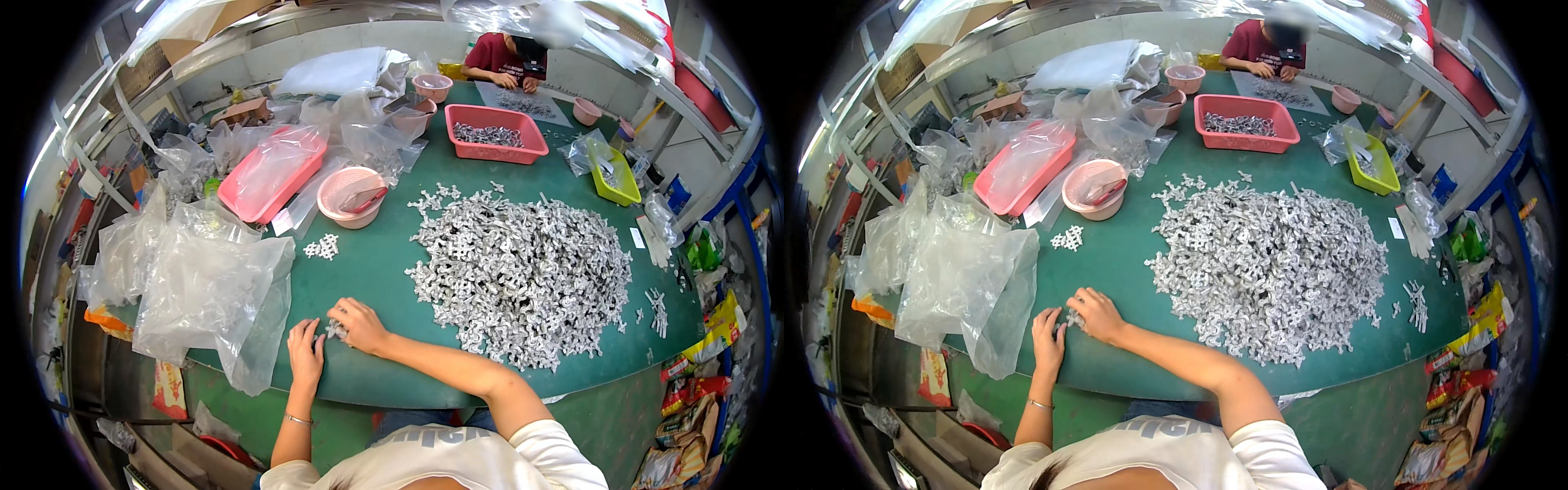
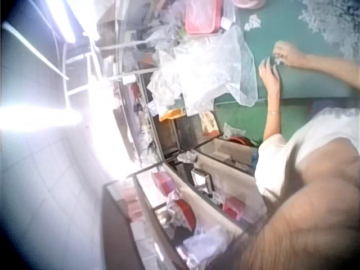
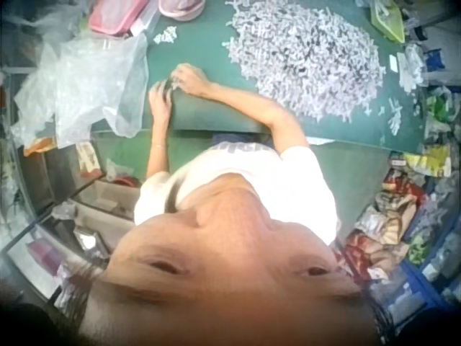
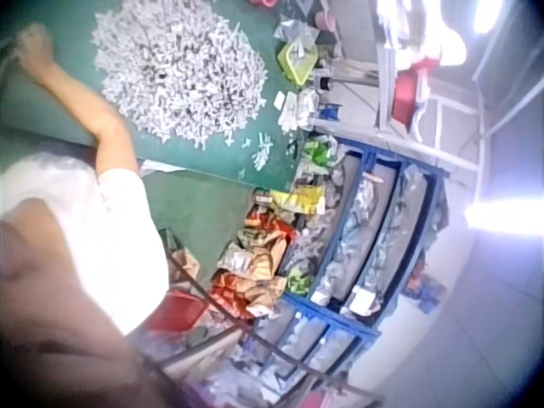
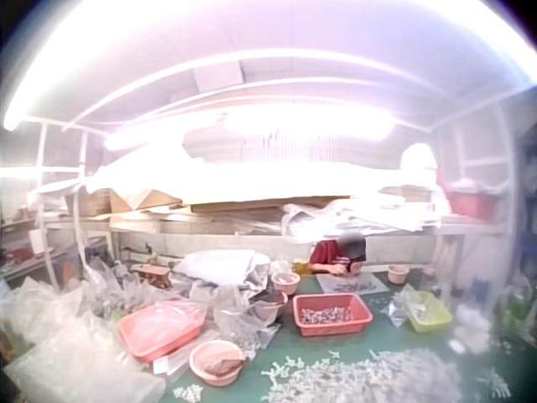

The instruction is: The person sorts small cross-shaped metal parts from a pile on a workbench and places them into a plastic bag by hand.

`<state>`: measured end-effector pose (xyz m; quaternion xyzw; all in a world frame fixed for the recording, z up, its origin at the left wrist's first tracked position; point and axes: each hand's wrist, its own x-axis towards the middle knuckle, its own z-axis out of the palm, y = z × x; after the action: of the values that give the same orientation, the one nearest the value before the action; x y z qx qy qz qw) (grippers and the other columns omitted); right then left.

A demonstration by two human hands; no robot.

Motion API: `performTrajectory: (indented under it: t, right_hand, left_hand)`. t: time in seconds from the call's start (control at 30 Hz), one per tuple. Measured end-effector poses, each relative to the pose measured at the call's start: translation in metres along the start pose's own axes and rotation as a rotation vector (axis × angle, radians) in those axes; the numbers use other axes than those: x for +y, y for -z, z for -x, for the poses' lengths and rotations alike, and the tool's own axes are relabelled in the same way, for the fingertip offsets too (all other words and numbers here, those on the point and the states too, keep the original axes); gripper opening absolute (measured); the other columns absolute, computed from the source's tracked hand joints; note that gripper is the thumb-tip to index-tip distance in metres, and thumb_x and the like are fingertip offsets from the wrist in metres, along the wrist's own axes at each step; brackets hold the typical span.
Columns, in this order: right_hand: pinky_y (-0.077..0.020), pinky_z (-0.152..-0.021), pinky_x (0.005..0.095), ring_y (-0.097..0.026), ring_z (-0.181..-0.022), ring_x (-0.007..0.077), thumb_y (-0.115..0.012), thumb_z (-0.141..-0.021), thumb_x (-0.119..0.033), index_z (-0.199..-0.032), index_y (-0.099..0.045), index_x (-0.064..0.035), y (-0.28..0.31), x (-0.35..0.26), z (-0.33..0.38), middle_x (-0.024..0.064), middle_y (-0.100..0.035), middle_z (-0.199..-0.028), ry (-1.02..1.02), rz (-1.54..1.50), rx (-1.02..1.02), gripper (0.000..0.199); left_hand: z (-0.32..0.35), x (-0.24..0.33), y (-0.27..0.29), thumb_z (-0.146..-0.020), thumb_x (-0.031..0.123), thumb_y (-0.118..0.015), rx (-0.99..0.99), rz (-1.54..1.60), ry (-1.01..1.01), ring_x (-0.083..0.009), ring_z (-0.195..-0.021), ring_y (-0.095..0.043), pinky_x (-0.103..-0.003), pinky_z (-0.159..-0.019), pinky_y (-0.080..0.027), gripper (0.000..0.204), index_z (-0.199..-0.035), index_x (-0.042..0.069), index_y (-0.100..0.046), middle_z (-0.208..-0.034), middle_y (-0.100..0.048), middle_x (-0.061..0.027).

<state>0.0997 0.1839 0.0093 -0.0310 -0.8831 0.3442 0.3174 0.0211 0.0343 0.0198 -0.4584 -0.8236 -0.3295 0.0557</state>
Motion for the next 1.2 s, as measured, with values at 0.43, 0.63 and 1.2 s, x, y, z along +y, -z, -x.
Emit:
performTrajectory:
  t: [0.43, 0.63, 1.2]
  right_hand:
    - [-0.0421, -0.050, 0.0221, -0.051, -0.057, 0.0071, -0.068, -0.075, -0.008, -0.086, -0.050, -0.0043, -0.002, -0.019, -0.038, 0.0040, -0.057, -0.074, -0.859, -1.043, 0.176, 0.021]
    - [-0.0438, -0.057, 0.0276, -0.053, -0.063, 0.0117, -0.066, -0.070, -0.001, -0.083, -0.051, -0.0024, 0.002, -0.044, -0.045, 0.0049, -0.054, -0.071, -0.457, -0.590, 0.347, 0.019]
    - [-0.0295, -0.088, 0.0450, -0.046, -0.099, 0.0288, -0.065, -0.067, -0.016, -0.096, -0.057, -0.0050, 0.039, -0.065, -0.017, 0.0117, -0.050, -0.100, -0.028, -0.003, 0.161, 0.032]
  left_hand:
    - [-0.014, -0.007, -0.026, -0.086, -0.001, -0.045, 0.362, 1.294, 0.726, -0.0138, -0.072, -0.056, -0.023, -0.063, -0.047, 0.025, -0.111, -0.003, -0.052, -0.087, -0.058, -0.0102]
    - [-0.041, 0.051, -0.019, -0.091, 0.018, -0.035, 0.242, 1.972, 1.126, -0.0219, -0.096, -0.054, -0.035, -0.088, -0.043, 0.029, -0.112, 0.003, -0.048, -0.106, -0.055, -0.0120]
    - [-0.033, 0.073, -0.005, -0.087, 0.026, -0.042, 0.083, 2.339, 0.753, -0.0373, -0.100, -0.052, -0.048, -0.090, -0.041, 0.032, -0.101, -0.001, -0.055, -0.109, -0.056, -0.0162]
